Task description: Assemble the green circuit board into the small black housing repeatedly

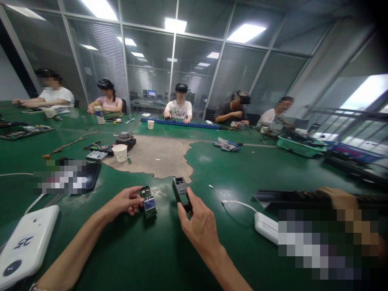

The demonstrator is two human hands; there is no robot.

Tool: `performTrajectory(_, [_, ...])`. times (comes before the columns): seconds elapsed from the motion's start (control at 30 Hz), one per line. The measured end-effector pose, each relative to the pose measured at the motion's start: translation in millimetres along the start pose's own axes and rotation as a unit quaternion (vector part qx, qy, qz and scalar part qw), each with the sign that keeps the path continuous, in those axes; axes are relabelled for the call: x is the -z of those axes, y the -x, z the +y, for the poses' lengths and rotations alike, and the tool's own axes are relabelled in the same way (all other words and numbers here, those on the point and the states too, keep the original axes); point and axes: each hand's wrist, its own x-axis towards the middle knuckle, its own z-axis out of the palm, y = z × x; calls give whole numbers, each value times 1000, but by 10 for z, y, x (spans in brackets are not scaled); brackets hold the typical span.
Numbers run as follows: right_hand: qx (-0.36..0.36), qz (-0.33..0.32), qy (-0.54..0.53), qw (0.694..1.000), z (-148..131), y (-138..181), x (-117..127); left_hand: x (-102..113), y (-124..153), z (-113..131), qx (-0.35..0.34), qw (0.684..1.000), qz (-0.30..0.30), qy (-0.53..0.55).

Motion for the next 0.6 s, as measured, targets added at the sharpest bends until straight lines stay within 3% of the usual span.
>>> performTrajectory(0.17, [-31, -19, 46, 998, 234, 259, -82, -32, -6, 13, -22, 1000, 10, -11])
performTrajectory(0.6, [-46, -34, 68, 996, 242, 287, -120, -50, -58, 8, -20, 999, 40, 17])
